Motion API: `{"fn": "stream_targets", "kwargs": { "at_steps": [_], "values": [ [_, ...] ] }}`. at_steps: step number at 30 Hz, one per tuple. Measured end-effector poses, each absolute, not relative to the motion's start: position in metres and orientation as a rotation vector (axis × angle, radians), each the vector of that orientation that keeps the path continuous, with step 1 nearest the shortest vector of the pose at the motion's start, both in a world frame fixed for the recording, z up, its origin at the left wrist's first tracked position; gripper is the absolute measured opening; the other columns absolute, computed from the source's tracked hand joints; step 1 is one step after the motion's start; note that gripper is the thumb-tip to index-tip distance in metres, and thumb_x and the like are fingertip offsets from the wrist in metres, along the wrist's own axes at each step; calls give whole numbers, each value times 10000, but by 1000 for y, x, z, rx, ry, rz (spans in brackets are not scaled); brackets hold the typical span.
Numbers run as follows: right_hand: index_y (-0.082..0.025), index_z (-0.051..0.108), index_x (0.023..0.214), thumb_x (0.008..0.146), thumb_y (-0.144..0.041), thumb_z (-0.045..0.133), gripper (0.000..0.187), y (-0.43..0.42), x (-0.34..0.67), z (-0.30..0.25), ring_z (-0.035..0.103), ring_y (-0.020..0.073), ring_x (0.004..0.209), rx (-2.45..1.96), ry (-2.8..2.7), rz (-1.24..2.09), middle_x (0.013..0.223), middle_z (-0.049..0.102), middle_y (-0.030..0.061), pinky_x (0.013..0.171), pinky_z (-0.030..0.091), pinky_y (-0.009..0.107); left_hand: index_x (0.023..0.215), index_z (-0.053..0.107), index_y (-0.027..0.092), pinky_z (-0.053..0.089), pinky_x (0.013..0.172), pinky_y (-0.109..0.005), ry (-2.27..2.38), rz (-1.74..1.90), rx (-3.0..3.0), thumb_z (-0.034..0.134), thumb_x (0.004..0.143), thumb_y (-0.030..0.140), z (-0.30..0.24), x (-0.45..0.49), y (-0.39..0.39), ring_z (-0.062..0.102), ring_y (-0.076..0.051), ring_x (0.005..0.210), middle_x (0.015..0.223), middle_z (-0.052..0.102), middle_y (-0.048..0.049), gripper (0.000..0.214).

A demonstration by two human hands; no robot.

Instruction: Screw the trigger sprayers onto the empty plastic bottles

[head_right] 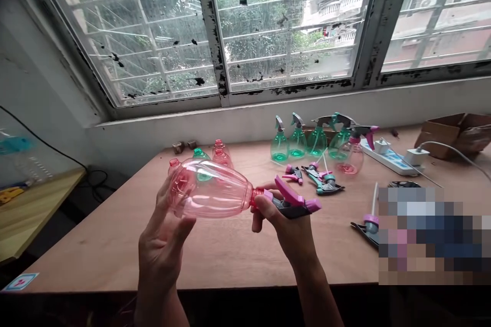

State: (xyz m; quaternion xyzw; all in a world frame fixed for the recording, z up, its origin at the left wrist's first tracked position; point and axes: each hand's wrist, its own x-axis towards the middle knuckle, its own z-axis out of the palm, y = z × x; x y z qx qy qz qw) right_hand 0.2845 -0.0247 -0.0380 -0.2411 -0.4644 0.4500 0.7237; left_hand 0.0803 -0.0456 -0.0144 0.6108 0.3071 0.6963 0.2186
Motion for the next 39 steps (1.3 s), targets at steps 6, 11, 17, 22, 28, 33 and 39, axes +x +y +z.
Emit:
{"fn": "stream_targets", "kwargs": {
  "at_steps": [6,11,17,22,28,33,39],
  "values": [
    [-272,747,1051,973,-303,842,127,-26,285,-37,673,136,482,-570,-1071,959,649,762,-64,554,525,274,1533,670,360,331,1381,-556,904,1833,1569,888,944,418,-13,84,-59,502,-366,1614,1650,640,-84,631],
    [-266,759,989,893,-277,921,189,-32,283,-36,702,170,498,-635,-1136,825,611,744,-61,497,565,281,1428,681,249,425,1317,-581,1072,1842,1403,942,846,574,-6,90,-57,560,-410,1556,1536,712,-141,716],
    [-245,758,981,952,-377,869,175,-29,284,-36,692,172,495,-641,-1172,948,581,731,-47,562,580,307,1478,697,352,371,1363,-564,1033,1842,1470,935,899,363,-11,78,-56,548,-346,1583,1580,699,-60,626],
    [-237,758,992,925,-379,903,214,-24,284,-36,694,170,527,-606,-1229,990,599,724,-50,541,582,285,1494,674,256,459,1302,-571,989,1784,1592,913,877,564,-25,58,-47,582,-420,1544,1532,721,-151,730],
    [-245,785,1028,870,-294,962,242,-24,275,-40,734,167,605,-578,-1381,711,780,824,-3,535,578,260,1376,735,230,574,1189,-563,1138,1880,1459,851,924,615,-17,61,-48,685,-423,1430,1404,793,-152,606],
    [-226,752,992,973,-433,856,232,-25,274,-34,713,166,518,-547,-1206,1013,718,803,-4,510,584,289,1481,719,353,378,1359,-563,1078,1810,1562,906,927,397,-13,57,-58,574,-372,1552,1547,717,-80,587],
    [-222,760,976,927,-375,913,222,-22,278,-34,704,158,534,-479,-1275,1003,715,799,-8,503,580,273,1342,777,226,396,1330,-636,1112,1821,1580,793,847,817,-11,63,-60,558,-468,1544,1522,716,-165,771]
  ]
}}
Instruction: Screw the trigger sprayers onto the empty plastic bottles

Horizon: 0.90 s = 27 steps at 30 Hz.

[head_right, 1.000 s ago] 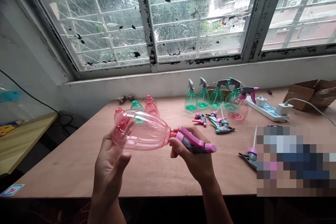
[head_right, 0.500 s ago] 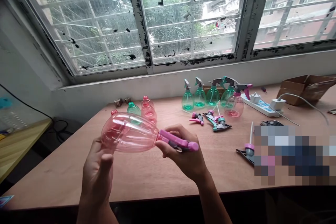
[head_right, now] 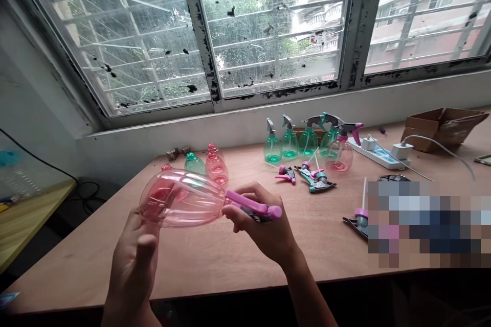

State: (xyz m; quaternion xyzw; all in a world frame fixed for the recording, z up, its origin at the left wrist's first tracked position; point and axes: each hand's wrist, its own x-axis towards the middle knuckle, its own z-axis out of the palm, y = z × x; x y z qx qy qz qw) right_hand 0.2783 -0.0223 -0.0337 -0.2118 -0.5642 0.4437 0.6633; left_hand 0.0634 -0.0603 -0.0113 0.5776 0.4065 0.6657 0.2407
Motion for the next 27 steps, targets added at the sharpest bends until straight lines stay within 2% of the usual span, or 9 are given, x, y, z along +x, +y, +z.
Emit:
{"fn": "stream_targets", "kwargs": {
  "at_steps": [2,4,6,9,12,15,20,23,27],
  "values": [
    [-227,761,988,939,-390,905,223,-21,278,-36,710,160,542,-424,-1316,1003,720,801,-10,506,575,272,1348,739,221,480,1263,-655,1184,1877,1492,782,875,798,-8,68,-59,620,-464,1488,1422,776,-166,748],
    [-234,768,1021,994,-467,840,246,-19,277,-37,709,164,524,-397,-1287,1036,704,789,-14,503,555,278,1372,729,233,495,1264,-622,1205,1890,1474,828,913,681,-7,70,-58,612,-442,1504,1428,779,-149,648],
    [-235,785,1011,1049,-541,750,310,-19,277,-35,699,158,492,-423,-1209,1084,704,786,-9,512,528,285,1417,733,273,427,1331,-572,1156,1859,1556,865,943,521,-8,70,-58,551,-405,1569,1554,710,-114,551],
    [-226,809,930,1083,-589,670,418,-21,280,-30,671,139,438,-464,-1128,1175,700,791,5,519,487,286,1508,684,356,335,1386,-549,1065,1806,1663,878,951,351,-12,67,-61,480,-364,1628,1667,618,-57,590],
    [-226,814,952,1073,-607,673,424,-23,282,-27,657,147,418,-478,-1152,1207,673,791,14,489,448,281,1515,668,324,334,1383,-563,1063,1786,1634,879,950,396,-14,68,-63,449,-383,1645,1665,618,-88,607],
    [-228,750,916,1033,-632,721,422,-21,281,-29,623,162,390,-562,-1177,1091,584,728,-10,450,441,292,1459,685,271,372,1356,-599,1027,1874,1570,883,938,487,-15,73,-59,498,-416,1608,1599,672,-133,598],
    [-251,609,725,998,-620,771,486,-16,277,-33,496,121,379,-638,-1195,957,493,572,-58,366,327,262,1364,738,327,394,1332,-642,864,2038,1555,908,935,375,-16,75,-49,535,-409,1584,1601,679,-85,464],
    [-240,612,678,1040,-608,724,528,-12,278,-34,503,109,377,-625,-1168,955,505,600,-44,395,347,265,1436,740,373,324,1375,-624,898,2001,1631,887,957,338,-15,71,-50,448,-392,1645,1655,632,-59,502],
    [-243,645,659,1057,-613,694,546,-8,283,-36,513,120,364,-536,-1130,958,507,620,-25,373,310,271,1488,720,399,374,1370,-561,969,1896,1789,872,962,258,-14,67,-57,473,-373,1632,1695,591,-41,566]
  ]
}}
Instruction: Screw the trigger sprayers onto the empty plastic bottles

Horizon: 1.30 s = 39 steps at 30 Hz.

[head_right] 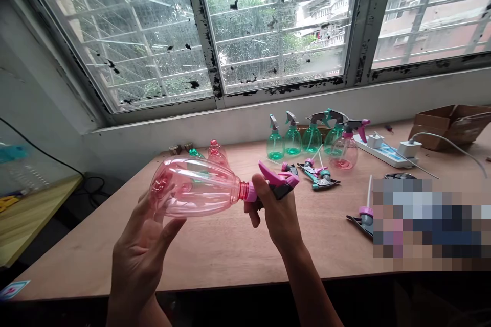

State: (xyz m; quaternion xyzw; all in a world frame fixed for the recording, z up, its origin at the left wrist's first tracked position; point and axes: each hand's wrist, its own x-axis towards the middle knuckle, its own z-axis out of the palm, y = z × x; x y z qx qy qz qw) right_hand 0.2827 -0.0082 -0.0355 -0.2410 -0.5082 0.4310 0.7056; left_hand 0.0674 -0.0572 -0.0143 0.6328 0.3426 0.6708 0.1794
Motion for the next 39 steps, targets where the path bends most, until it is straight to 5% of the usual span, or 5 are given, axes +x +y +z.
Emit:
{"fn": "stream_targets", "kwargs": {
  "at_steps": [15,21,27,33,39],
  "values": [
    [-248,644,694,1058,-554,707,480,-13,290,-33,513,129,377,-502,-1086,1094,526,631,-27,361,307,262,1597,625,380,368,1373,-524,946,1791,1951,831,982,220,-18,63,-59,432,-359,1659,1709,580,-61,668],
    [-243,645,805,1031,-526,767,382,-19,296,-33,548,133,400,-537,-1159,992,557,692,-34,430,372,271,1535,659,291,459,1303,-603,961,1785,1719,833,980,474,-23,69,-56,518,-428,1594,1609,667,-147,610],
    [-253,678,770,1075,-529,687,411,-18,299,-30,531,132,406,-545,-1116,1042,553,638,-38,413,317,288,1538,653,430,320,1396,-513,1004,1834,2008,833,984,225,-17,71,-51,428,-316,1661,1715,557,-15,618],
    [-235,642,725,1060,-514,728,444,-16,298,-32,555,123,428,-590,-1153,995,550,672,-27,477,404,283,1487,681,315,331,1363,-656,1043,1798,1828,824,994,456,-21,70,-52,475,-407,1617,1615,652,-112,532],
    [-237,671,731,1056,-490,734,417,-10,298,-34,535,117,435,-498,-1043,1160,565,647,-28,396,332,238,1476,691,413,384,1372,-474,866,1870,1950,825,1001,214,-20,74,-45,430,-283,1663,1711,569,-2,532]
  ]
}}
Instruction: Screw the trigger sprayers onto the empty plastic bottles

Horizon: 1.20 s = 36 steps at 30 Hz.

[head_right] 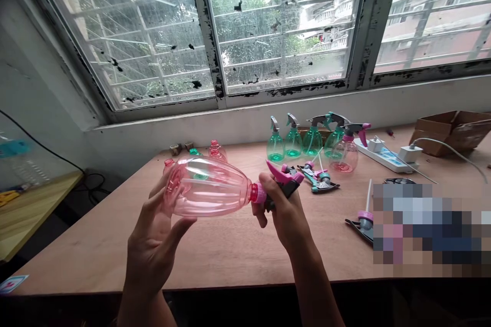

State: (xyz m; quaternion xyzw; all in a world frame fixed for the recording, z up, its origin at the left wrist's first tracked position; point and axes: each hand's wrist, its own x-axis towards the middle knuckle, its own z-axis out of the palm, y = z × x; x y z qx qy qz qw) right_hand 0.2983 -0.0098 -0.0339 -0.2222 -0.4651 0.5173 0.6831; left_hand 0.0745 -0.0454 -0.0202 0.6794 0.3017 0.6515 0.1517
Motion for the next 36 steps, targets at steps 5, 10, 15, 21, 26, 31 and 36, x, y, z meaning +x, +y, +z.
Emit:
{"fn": "stream_targets", "kwargs": {
  "at_steps": [5,10,15,21,26,31,36],
  "values": [
    [-246,686,792,1034,-506,758,363,-12,300,-33,535,123,420,-530,-1025,1097,563,630,-40,384,335,246,1572,609,383,367,1378,-502,813,1785,1953,798,1031,337,-22,75,-48,457,-311,1649,1721,563,-48,575],
    [-231,654,792,1025,-523,778,394,-18,296,-32,563,122,401,-544,-1177,930,590,681,-29,443,404,274,1341,724,275,495,1276,-585,1043,1974,1743,794,997,560,-19,79,-47,590,-393,1541,1545,721,-118,452],
    [-249,679,811,1029,-522,756,358,-15,291,-31,490,117,417,-476,-991,1120,561,601,-48,366,321,234,1498,686,423,377,1372,-511,943,1920,2023,778,1042,292,-16,77,-46,461,-304,1647,1689,605,-9,484],
    [-243,685,763,1041,-484,746,373,-15,296,-32,497,110,412,-537,-1038,1042,530,590,-48,402,324,246,1585,597,410,385,1361,-569,862,1762,1959,794,1024,409,-24,70,-50,472,-349,1637,1716,572,-57,594],
    [-235,648,699,1079,-505,691,468,-18,296,-31,549,126,434,-567,-1152,1009,526,627,-28,449,353,273,1436,706,412,422,1342,-557,999,1875,1921,820,1011,373,-21,68,-48,495,-335,1624,1644,650,-22,441],
    [-240,664,743,1087,-509,676,437,-16,296,-30,541,123,436,-562,-1110,1039,550,625,-34,423,330,268,1570,626,438,317,1400,-514,955,1807,2045,793,1027,248,-19,67,-51,425,-301,1668,1731,555,-8,599],
    [-242,684,847,1034,-467,784,309,-15,300,-37,611,134,431,-485,-1223,927,595,697,-42,415,449,247,1488,680,279,487,1267,-607,964,1878,1664,777,906,765,-22,76,-51,624,-425,1490,1564,696,-146,764]
  ]
}}
